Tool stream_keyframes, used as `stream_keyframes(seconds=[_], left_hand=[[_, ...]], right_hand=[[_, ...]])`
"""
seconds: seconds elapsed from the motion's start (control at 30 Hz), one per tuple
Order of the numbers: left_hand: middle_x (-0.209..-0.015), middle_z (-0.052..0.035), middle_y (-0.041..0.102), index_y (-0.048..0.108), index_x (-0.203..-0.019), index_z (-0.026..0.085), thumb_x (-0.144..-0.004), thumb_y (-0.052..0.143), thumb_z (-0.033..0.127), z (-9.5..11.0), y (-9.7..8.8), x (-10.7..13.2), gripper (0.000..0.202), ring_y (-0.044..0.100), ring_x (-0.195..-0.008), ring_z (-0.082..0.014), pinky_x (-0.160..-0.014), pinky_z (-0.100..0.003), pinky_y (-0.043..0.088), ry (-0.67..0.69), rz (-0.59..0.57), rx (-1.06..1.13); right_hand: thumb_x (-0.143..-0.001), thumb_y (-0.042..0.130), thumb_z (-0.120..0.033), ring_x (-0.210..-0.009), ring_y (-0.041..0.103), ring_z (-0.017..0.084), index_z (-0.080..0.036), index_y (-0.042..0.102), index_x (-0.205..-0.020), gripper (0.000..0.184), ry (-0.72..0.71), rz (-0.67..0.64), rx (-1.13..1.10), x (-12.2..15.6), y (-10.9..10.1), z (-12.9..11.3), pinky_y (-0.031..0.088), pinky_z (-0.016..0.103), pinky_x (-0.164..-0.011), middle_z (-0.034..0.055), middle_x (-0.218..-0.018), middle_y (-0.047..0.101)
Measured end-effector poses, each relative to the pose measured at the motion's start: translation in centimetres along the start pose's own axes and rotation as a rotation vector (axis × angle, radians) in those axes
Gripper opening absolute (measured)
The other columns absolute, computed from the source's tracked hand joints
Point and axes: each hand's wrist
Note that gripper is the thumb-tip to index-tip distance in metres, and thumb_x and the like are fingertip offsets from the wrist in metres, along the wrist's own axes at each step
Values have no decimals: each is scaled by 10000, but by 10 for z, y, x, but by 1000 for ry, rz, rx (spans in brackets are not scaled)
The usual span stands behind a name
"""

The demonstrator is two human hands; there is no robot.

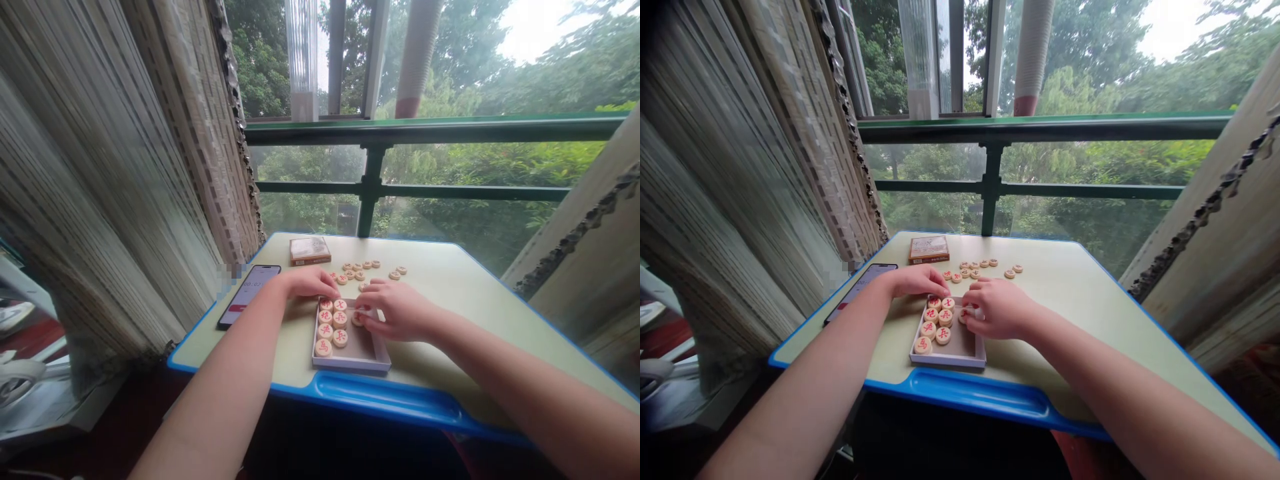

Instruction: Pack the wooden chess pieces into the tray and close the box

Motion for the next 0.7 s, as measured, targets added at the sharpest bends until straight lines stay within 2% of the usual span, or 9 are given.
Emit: stream_keyframes(seconds=[0.17,0.47,0.57,0.7], left_hand=[[-837,-27,676,724,-820,175,-628,681,366,3,1,1,274,557,-824,-161,-731,-251,402,-4,17,-11],[-852,-22,680,723,-825,183,-617,686,374,10,2,5,285,556,-807,-154,-730,-251,395,-39,13,0],[-819,-20,677,721,-848,180,-615,686,389,9,1,5,315,553,-780,-150,-715,-250,394,-27,-10,-7],[-814,-18,676,720,-847,180,-615,680,399,6,-1,3,321,551,-775,-152,-712,-250,394,-15,-22,-30]], right_hand=[[-782,514,-331,-634,501,133,-179,630,-662,225,46,-33,32,0,-1,-5,310,239,-534,45,-688,593],[-750,557,-353,-629,518,145,-175,623,-645,218,81,-21,25,-1,1,-3,314,245,-505,50,-657,589],[-741,571,-351,-619,506,138,-174,636,-680,197,52,18,-12,-1,-1,-4,328,242,-527,44,-659,594],[-762,553,-333,-618,489,127,-195,650,-774,169,-61,77,-73,0,-1,-11,341,239,-562,24,-662,588]])
Point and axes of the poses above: each hand's wrist, its own x-axis away from the middle knuckle, its own y-axis out of the palm, z = x × y
